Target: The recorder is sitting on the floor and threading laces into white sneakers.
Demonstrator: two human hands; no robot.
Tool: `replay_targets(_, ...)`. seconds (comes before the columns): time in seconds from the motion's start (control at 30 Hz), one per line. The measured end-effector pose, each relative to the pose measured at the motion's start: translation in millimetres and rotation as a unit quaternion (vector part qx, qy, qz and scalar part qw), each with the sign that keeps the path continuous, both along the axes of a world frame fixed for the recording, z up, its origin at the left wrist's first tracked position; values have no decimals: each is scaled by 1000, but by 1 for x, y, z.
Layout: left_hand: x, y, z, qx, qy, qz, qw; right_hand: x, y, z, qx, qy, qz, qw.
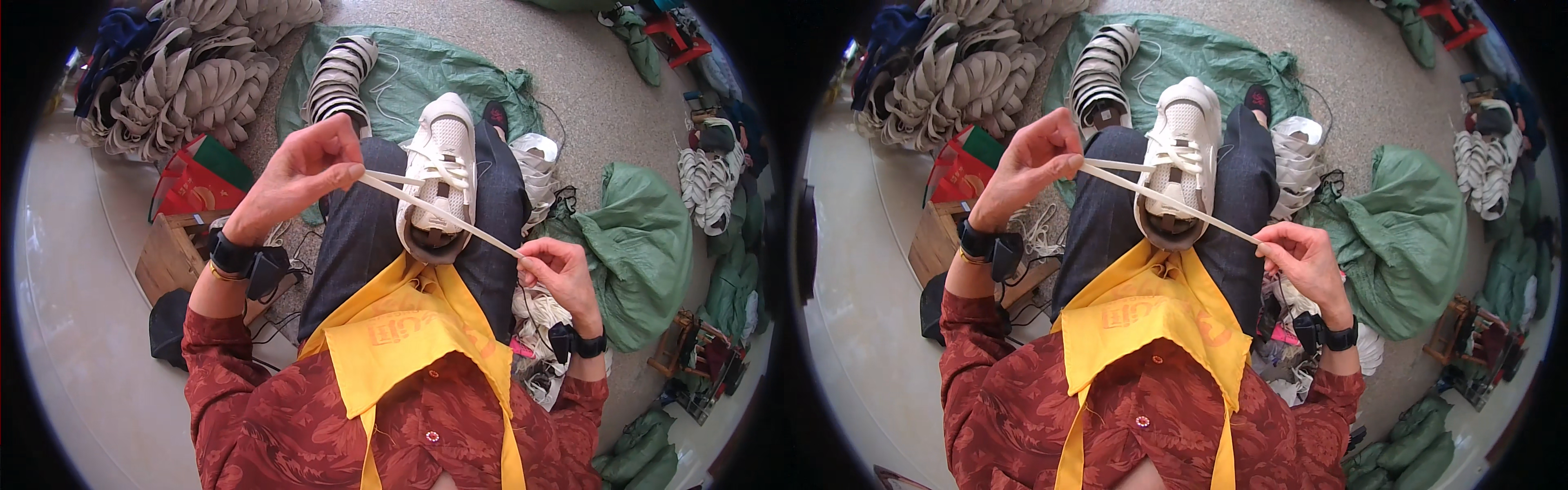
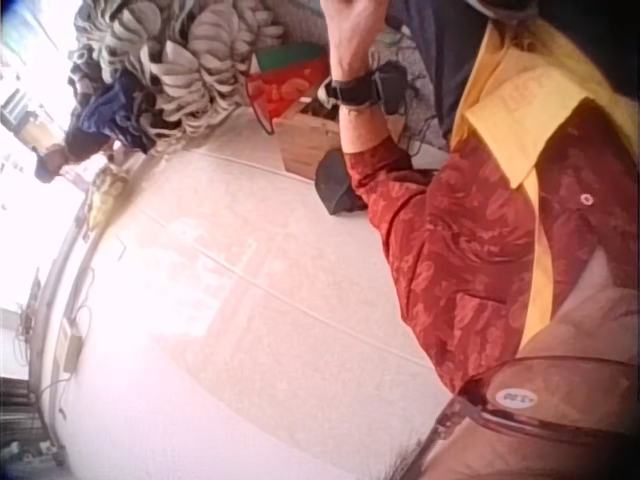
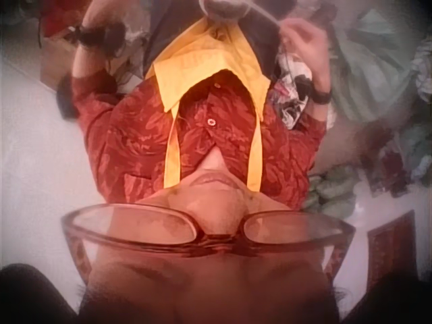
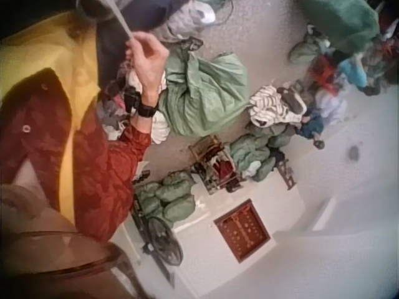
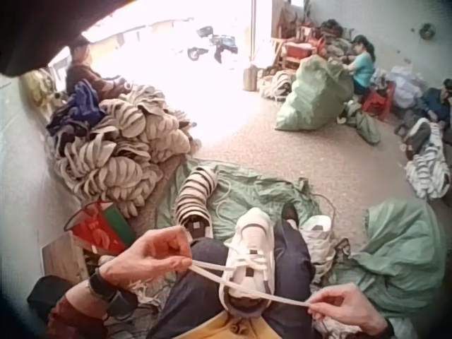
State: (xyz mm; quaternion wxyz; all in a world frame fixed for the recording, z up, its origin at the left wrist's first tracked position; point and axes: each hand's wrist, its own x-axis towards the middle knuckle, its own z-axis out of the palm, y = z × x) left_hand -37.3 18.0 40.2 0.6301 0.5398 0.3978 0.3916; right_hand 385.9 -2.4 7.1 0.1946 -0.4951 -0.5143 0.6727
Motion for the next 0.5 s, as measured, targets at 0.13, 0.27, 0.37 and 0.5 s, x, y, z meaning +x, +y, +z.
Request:
replay_targets(0.13, -9, -2, -3, -2, 12, 27, 1000, -4, 0, 1, -8, -14, -4, 1000)
replay_targets(0.27, -16, -5, -9, -3, 17, 34, 999, -8, 1, 3, -7, -39, -1, 999)
replay_targets(0.37, -16, -4, -5, -15, 36, 52, 998, -13, 2, 3, 1, -50, 3, 999)
replay_targets(0.5, -20, 1, -8, -16, 105, 92, 990, -28, 8, 6, 35, -90, 32, 995)
